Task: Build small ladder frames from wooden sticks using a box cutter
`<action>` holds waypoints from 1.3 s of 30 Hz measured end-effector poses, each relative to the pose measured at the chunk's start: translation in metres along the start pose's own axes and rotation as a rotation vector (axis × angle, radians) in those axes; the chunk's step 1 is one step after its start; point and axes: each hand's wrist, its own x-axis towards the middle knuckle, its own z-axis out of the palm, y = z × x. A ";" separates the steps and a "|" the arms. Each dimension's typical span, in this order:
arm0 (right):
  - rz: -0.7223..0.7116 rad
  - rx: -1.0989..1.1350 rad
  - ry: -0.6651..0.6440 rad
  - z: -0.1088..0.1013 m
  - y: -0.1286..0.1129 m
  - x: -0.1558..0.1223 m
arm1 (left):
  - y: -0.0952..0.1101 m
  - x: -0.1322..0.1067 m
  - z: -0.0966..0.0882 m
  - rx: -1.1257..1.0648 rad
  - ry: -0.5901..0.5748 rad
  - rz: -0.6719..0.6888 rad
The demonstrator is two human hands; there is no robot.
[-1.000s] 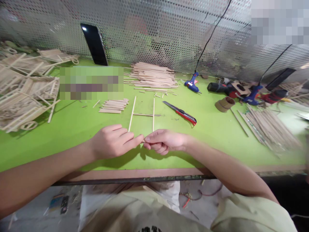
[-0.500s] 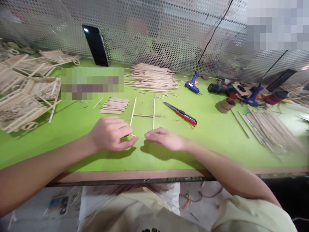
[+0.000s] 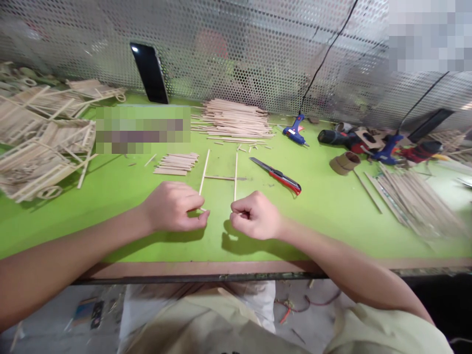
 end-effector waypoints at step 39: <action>-0.017 -0.380 -0.005 0.005 0.026 0.007 | -0.024 0.014 -0.009 0.214 -0.593 -0.622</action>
